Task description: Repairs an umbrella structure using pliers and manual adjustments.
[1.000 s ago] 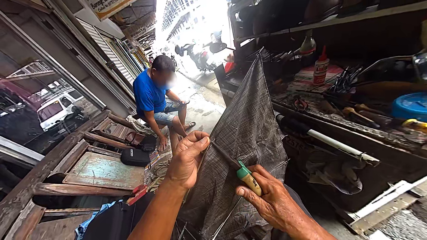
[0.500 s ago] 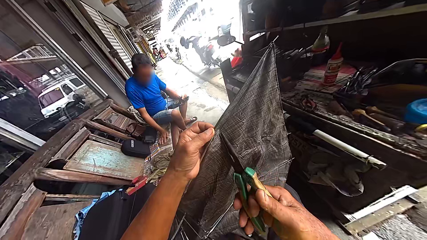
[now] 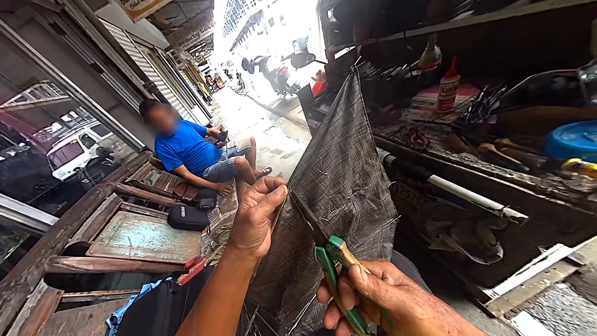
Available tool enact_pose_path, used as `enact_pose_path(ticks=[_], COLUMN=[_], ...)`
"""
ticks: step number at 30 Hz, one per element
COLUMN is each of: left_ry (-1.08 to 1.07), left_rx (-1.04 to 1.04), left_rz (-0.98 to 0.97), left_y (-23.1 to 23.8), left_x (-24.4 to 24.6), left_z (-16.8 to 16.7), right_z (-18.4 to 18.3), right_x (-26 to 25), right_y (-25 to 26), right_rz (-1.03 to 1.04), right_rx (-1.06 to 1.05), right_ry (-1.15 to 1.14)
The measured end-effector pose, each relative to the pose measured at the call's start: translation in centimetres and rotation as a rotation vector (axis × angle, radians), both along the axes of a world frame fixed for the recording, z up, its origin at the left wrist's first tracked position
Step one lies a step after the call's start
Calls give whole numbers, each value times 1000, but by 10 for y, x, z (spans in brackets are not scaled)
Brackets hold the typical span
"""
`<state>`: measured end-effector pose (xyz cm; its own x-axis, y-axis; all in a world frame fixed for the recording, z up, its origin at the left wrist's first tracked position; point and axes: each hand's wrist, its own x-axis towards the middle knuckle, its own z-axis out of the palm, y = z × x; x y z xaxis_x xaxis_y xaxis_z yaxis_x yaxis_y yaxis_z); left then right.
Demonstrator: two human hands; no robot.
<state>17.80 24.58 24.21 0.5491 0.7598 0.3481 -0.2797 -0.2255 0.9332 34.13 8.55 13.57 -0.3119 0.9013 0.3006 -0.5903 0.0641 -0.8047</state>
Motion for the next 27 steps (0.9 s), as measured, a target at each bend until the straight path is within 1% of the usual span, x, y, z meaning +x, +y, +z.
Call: enact_pose_path(ticks=[5, 10, 18, 27], left_ry=[14, 21, 66, 38], left_rx=[39, 60, 216, 216], left_rz=[0, 18, 94, 79], left_y=[-1, -2, -6, -7], left_x=[3, 6, 13, 18], left_z=[-1, -4, -12, -18], right_z=[6, 15, 34, 29], right_x=[6, 9, 16, 10], right_y=[-2, -9, -22, -24], right_rz=[33, 4, 0, -86], right_rx=[-22, -65, -146, -178], right_ry=[3, -20, -78, -61])
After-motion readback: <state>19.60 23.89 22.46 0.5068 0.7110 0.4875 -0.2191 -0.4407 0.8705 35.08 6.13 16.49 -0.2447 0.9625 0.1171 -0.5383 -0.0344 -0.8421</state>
